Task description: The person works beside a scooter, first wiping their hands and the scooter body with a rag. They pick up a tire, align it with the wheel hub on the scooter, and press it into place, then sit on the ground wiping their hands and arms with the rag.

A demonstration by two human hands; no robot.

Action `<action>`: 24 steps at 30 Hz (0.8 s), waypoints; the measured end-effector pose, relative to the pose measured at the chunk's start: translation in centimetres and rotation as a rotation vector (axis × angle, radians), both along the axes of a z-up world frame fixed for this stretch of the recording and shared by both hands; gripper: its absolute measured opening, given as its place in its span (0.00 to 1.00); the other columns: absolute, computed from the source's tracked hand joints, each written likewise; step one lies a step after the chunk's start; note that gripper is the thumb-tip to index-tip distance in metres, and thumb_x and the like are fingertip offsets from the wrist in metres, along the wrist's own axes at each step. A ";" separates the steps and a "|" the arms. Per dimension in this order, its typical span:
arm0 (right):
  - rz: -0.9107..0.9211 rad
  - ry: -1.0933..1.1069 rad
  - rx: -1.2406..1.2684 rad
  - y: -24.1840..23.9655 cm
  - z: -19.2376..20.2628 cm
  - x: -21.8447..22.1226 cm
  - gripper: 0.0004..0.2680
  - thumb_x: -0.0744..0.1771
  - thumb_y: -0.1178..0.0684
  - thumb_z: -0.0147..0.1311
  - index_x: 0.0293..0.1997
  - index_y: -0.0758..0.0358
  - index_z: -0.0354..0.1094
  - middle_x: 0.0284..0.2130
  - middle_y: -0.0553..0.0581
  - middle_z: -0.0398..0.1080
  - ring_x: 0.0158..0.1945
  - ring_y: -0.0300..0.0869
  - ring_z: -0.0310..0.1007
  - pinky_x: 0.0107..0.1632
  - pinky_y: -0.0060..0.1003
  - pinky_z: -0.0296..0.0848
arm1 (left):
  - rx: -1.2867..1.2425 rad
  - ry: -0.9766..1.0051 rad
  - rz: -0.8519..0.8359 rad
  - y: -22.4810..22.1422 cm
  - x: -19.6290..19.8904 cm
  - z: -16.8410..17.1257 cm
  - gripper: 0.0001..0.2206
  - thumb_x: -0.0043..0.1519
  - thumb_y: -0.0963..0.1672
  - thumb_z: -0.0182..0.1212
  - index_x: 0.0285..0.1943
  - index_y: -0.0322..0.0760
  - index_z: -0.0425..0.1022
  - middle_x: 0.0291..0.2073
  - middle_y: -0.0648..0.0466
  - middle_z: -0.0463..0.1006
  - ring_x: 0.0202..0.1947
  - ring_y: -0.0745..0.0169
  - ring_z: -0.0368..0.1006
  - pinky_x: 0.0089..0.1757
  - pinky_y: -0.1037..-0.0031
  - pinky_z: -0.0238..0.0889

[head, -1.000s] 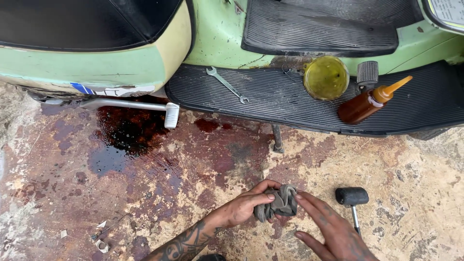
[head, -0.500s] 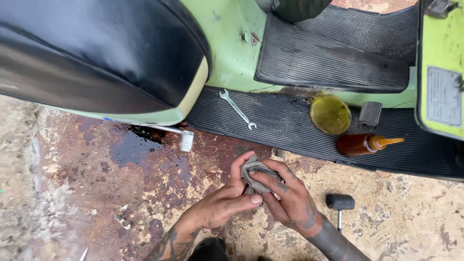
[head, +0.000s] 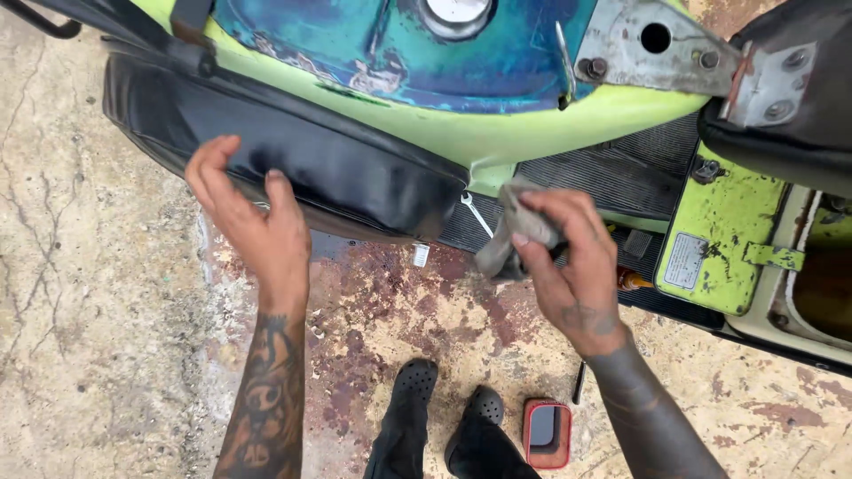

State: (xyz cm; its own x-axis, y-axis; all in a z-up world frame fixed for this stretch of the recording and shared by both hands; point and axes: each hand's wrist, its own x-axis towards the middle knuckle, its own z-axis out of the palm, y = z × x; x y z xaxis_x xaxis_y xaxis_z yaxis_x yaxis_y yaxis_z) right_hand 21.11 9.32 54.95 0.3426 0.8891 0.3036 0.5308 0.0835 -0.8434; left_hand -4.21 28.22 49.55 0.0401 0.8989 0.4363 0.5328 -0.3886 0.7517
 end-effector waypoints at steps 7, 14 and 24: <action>-0.137 -1.000 -0.075 12.6 5.3 1.8 0.12 0.65 0.53 0.68 0.50 0.66 0.75 0.51 0.68 0.72 0.56 0.56 0.66 0.63 0.55 0.49 | -0.043 0.146 0.536 6.2 3.5 -1.2 0.21 0.51 0.43 0.58 0.57 0.40 0.69 0.58 0.45 0.67 0.63 0.41 0.65 0.63 0.50 0.48; -0.182 -1.219 -0.240 17.4 3.5 5.2 0.08 0.65 0.56 0.58 0.47 0.59 0.74 0.39 0.59 0.62 0.44 0.52 0.60 0.52 0.49 0.55 | -0.018 0.253 0.590 6.9 4.2 -0.2 0.18 0.54 0.44 0.55 0.55 0.43 0.70 0.56 0.49 0.69 0.61 0.45 0.67 0.61 0.52 0.49; -0.018 -1.003 -0.490 21.6 8.5 6.0 0.11 0.68 0.59 0.55 0.55 0.60 0.78 0.44 0.66 0.69 0.44 0.56 0.71 0.43 0.51 0.74 | -0.033 0.320 0.633 7.3 4.8 0.9 0.17 0.56 0.43 0.52 0.54 0.40 0.70 0.57 0.46 0.71 0.61 0.42 0.67 0.60 0.52 0.50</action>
